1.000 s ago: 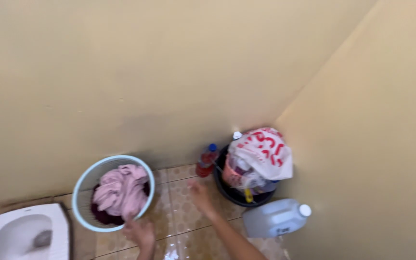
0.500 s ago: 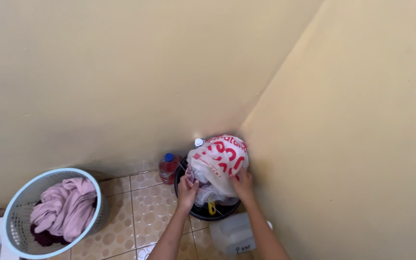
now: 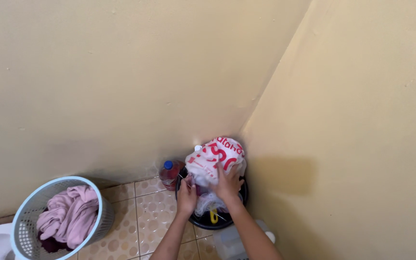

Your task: The person organizes cleaning supplies in a bathroom, transfers water between buckets using a pink scoop, retrieves a mop, and wets the mop head under running water. The person also briefly picks up a white packet from a nearby room before returning to the bathroom.

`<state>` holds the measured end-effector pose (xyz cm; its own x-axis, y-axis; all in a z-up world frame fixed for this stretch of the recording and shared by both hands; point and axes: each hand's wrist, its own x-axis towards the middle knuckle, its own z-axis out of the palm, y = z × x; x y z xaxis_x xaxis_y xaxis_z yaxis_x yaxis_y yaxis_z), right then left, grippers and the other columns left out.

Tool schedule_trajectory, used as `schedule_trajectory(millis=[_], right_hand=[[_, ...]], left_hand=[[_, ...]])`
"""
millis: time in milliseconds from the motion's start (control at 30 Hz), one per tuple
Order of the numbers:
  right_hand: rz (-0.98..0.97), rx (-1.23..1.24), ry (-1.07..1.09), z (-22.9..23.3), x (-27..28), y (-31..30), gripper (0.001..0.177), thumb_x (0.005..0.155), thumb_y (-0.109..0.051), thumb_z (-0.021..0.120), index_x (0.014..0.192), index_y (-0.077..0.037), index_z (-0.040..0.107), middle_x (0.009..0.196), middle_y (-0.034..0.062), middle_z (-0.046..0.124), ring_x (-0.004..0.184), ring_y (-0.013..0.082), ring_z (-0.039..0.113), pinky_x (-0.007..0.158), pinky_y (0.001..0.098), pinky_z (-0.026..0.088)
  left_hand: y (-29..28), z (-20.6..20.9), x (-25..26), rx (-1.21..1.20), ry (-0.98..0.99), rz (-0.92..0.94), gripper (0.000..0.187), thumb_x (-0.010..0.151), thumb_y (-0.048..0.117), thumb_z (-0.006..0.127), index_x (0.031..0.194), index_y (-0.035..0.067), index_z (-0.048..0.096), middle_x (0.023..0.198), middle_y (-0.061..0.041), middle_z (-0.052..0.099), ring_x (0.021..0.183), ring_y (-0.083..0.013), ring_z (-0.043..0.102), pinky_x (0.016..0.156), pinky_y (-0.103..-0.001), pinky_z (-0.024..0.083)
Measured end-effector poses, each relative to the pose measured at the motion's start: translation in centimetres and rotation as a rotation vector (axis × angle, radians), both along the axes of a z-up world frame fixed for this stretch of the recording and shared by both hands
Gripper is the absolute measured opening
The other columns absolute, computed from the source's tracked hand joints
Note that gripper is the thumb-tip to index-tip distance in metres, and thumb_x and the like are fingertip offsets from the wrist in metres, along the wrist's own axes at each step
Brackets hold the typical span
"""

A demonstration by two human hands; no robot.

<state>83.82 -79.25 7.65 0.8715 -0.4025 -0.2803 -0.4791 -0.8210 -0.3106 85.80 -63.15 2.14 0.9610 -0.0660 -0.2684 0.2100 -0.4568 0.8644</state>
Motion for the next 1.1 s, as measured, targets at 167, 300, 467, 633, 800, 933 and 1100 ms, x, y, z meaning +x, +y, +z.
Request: schedule_trajectory(millis=[167,300,467,633,800,933,1100], right_hand=[[-0.005,-0.115,-0.448,-8.5,3.5,-6.2,0.053,0.081,-0.017,0.074,0.132,-0.023,0.062,0.119,0.0174,0.063,0.113,0.0373,0.066,0.091,0.0502,0.057],[-0.173,0.076,-0.605,-6.5,3.8,-7.8,0.044,0.086,-0.009,0.062,0.129,-0.018,0.068,0.116,0.0159,0.072,0.111,0.0363,0.07,0.092,0.0477,0.058],[-0.358,0.28,-0.723,3.8,2.7,-4.0,0.044,0.085,-0.012,0.06,0.126,-0.019,0.071,0.122,0.017,0.072,0.119,0.0377,0.066,0.102,0.0483,0.052],[-0.178,0.187,-0.763,11.9,2.0,-0.7,0.041,0.082,-0.015,0.06,0.118,-0.029,0.073,0.116,0.0021,0.075,0.114,0.0283,0.068,0.102,0.0459,0.052],[0.176,0.859,-0.897,15.4,1.0,2.5,0.045,0.075,0.011,0.051,0.107,-0.01,0.074,0.084,0.008,0.07,0.088,0.021,0.067,0.085,0.0354,0.054],[0.204,1.175,-0.906,18.6,0.5,7.4,0.038,0.078,0.009,0.051,0.108,-0.006,0.069,0.084,0.0033,0.063,0.084,0.0133,0.06,0.077,0.026,0.049],[0.23,1.378,-0.725,11.7,3.8,10.6,0.035,0.081,0.002,0.054,0.113,-0.003,0.066,0.093,0.0102,0.067,0.083,0.0155,0.066,0.076,0.0242,0.049]], left_hand=[[1.1,-7.7,1.4,-0.021,0.048,-0.002,0.044,0.094,0.032,0.064,0.135,0.017,0.055,0.126,-0.023,0.066,0.123,-0.0438,0.061,0.106,-0.051,0.05],[2.0,-7.8,1.6,0.001,0.236,0.217,0.095,0.074,0.049,0.083,0.149,0.014,0.036,0.144,-0.022,0.053,0.137,-0.0399,0.052,0.118,-0.047,0.042],[0.4,4.3,-0.6,-0.044,-0.014,0.301,0.118,0.07,0.041,0.088,0.161,0.022,0.016,0.157,-0.025,0.019,0.147,-0.0517,0.021,0.119,-0.065,0.019],[0.8,17.6,-2.7,-0.039,-0.328,-0.14,0.143,0.065,0.026,0.097,0.167,0.019,-0.003,0.164,-0.038,-0.006,0.148,-0.0624,0.003,0.115,-0.075,0.007],[2.2,23.0,-3.0,-0.457,-0.258,-0.239,0.14,0.061,0.016,0.093,0.161,0.006,-0.005,0.162,-0.041,0.009,0.146,-0.0601,0.023,0.122,-0.065,0.021],[5.6,20.6,-3.6,-0.462,-0.305,-0.053,0.13,0.063,0.013,0.093,0.155,0.008,0.001,0.15,-0.037,0.043,0.137,-0.0565,0.045,0.114,-0.062,0.04],[12.0,24.1,-6.0,-0.598,-0.311,0.178,0.145,0.065,-0.008,0.086,0.161,0.022,-0.017,0.14,-0.039,0.052,0.128,-0.0549,0.055,0.106,-0.057,0.05]])
